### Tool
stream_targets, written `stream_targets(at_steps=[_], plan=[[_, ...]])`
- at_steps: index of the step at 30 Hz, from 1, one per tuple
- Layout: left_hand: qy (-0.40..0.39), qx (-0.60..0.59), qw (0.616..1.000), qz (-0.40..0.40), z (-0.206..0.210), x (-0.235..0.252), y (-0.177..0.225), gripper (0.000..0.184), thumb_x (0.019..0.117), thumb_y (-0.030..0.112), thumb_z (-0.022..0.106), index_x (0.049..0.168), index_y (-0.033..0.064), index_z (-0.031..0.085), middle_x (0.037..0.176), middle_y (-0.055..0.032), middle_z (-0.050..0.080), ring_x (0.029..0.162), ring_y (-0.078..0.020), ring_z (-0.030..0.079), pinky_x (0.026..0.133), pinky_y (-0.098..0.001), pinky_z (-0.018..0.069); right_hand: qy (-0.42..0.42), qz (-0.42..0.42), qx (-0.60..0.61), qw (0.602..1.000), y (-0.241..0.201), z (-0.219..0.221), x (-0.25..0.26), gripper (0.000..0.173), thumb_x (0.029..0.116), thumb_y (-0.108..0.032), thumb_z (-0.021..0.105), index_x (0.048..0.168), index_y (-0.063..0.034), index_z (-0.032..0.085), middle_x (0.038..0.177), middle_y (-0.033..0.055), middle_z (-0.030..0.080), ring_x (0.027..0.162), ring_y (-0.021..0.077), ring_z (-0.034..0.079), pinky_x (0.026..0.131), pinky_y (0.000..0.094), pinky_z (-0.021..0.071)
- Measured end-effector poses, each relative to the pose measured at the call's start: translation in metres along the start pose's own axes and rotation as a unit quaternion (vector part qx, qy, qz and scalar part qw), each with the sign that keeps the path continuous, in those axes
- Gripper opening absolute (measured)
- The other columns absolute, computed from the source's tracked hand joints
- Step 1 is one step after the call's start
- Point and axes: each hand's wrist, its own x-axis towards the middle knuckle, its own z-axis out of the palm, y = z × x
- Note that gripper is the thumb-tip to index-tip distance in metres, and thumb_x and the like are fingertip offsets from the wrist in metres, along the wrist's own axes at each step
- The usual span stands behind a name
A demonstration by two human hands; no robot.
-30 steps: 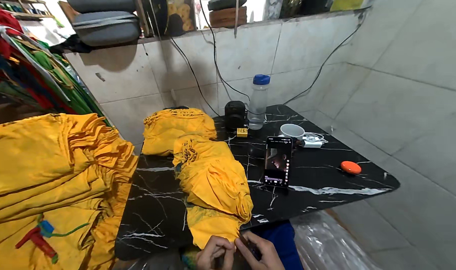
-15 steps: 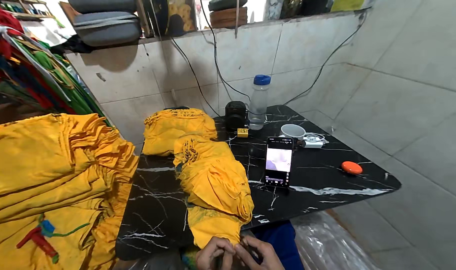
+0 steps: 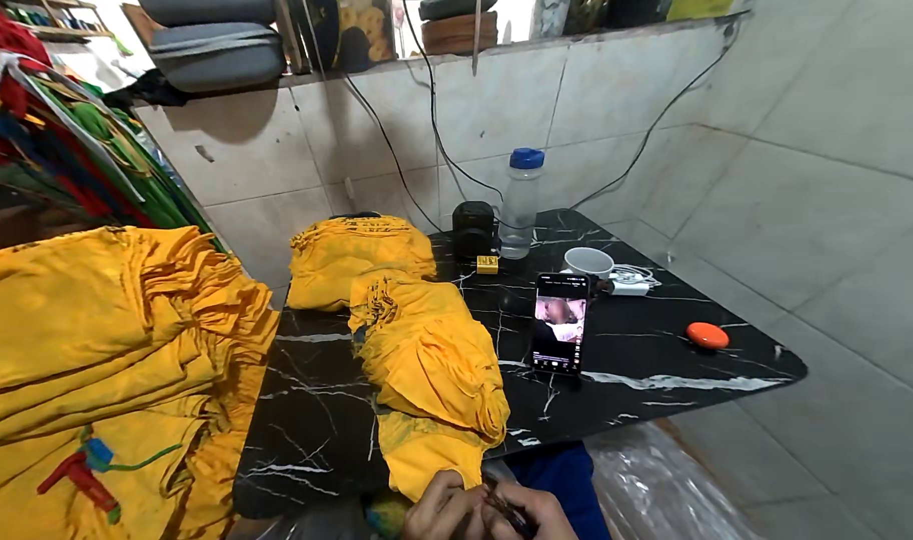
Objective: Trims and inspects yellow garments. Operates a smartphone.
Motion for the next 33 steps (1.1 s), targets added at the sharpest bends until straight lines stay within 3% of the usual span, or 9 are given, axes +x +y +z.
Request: stream_targets(at_steps=[3,5,8,10,12,18,22,33], plan=[[0.021,-0.009,1.0,0.001,0.0,-0.001,-0.001,0.008,0.0905,0.008,0.075,0.095,0.0037,0.08,0.092,-0.011,0.069,0.078,-0.0071,0.066,0.074,-0.0167,0.057,-0.008,-0.001,0.04,0.999,0.0,-0.002,0.0,0.02,0.0971,-0.014,0.065,0.083,0.0004,0.067,0.066,0.0051,0.057,0.058,0.0089,0.051,0.055,0.027,0.0416],[0.041,-0.023,0.999,-0.005,0.0,0.0,-0.003,0.008,0.0902,0.004,0.073,0.094,0.0029,0.079,0.088,-0.0093,0.069,0.077,-0.0063,0.065,0.073,-0.0157,0.0564,0.001,-0.001,0.045,0.999,0.0,-0.003,0.001,0.022,0.0979,-0.019,0.068,0.088,0.0004,0.069,0.069,0.0064,0.061,0.06,0.0104,0.055,0.057,0.0287,0.0457],[0.074,-0.073,0.994,-0.04,-0.001,0.002,-0.008,0.009,0.0863,-0.003,0.073,0.092,0.0026,0.079,0.085,-0.0052,0.07,0.075,-0.004,0.065,0.069,-0.0155,0.0567,0.008,-0.006,0.001,1.0,0.001,-0.007,0.002,0.034,0.0949,-0.032,0.074,0.114,-0.0048,0.071,0.091,0.0073,0.072,0.079,0.0148,0.068,0.073,0.037,0.0578],[0.083,-0.12,0.987,-0.062,-0.002,0.003,-0.009,0.007,0.086,-0.005,0.073,0.091,0.0002,0.076,0.089,-0.0059,0.072,0.077,-0.0052,0.069,0.069,-0.018,0.0608,0.005,-0.03,-0.033,0.999,0.004,-0.01,0.003,0.04,0.0963,-0.035,0.073,0.123,-0.0053,0.069,0.102,0.0091,0.074,0.086,0.0164,0.07,0.078,0.0393,0.0586],[0.082,-0.152,0.982,-0.075,-0.003,0.004,-0.01,0.005,0.0878,-0.004,0.073,0.092,-0.0016,0.073,0.092,-0.0071,0.071,0.08,-0.0071,0.071,0.071,-0.0211,0.0634,0.003,-0.066,-0.044,0.997,0.011,-0.011,0.003,0.038,0.0972,-0.033,0.072,0.12,-0.0027,0.071,0.103,0.012,0.074,0.085,0.0173,0.069,0.077,0.0378,0.0579],[0.081,-0.212,0.967,-0.114,-0.002,0.001,-0.008,0.004,0.0933,-0.002,0.068,0.096,-0.0005,0.066,0.097,-0.0047,0.069,0.075,-0.0055,0.07,0.07,-0.0238,0.0641,0.027,-0.097,-0.091,0.991,0.016,-0.011,0.004,0.037,0.095,-0.036,0.074,0.105,-0.0005,0.071,0.08,0.0114,0.069,0.067,0.0187,0.064,0.063,0.0372,0.0542],[0.079,-0.228,0.962,-0.13,-0.002,0.0,-0.005,0.005,0.0921,-0.003,0.069,0.096,-0.0014,0.067,0.096,-0.005,0.068,0.074,-0.0062,0.069,0.069,-0.0235,0.0631,0.019,-0.093,-0.132,0.987,0.014,-0.007,0.005,0.039,0.0952,-0.038,0.073,0.105,-0.0011,0.072,0.083,0.0119,0.072,0.069,0.0207,0.067,0.064,0.0404,0.0562],[0.076,-0.246,0.959,-0.115,-0.004,-0.002,-0.011,0.008,0.0898,-0.002,0.073,0.097,0.0002,0.07,0.092,-0.005,0.067,0.077,-0.0088,0.069,0.071,-0.0244,0.0636,0.036,-0.095,-0.141,0.985,0.012,0.002,0.007,0.037,0.0966,-0.039,0.071,0.108,-0.0033,0.07,0.082,0.009,0.071,0.068,0.018,0.067,0.063,0.0381,0.0565]])
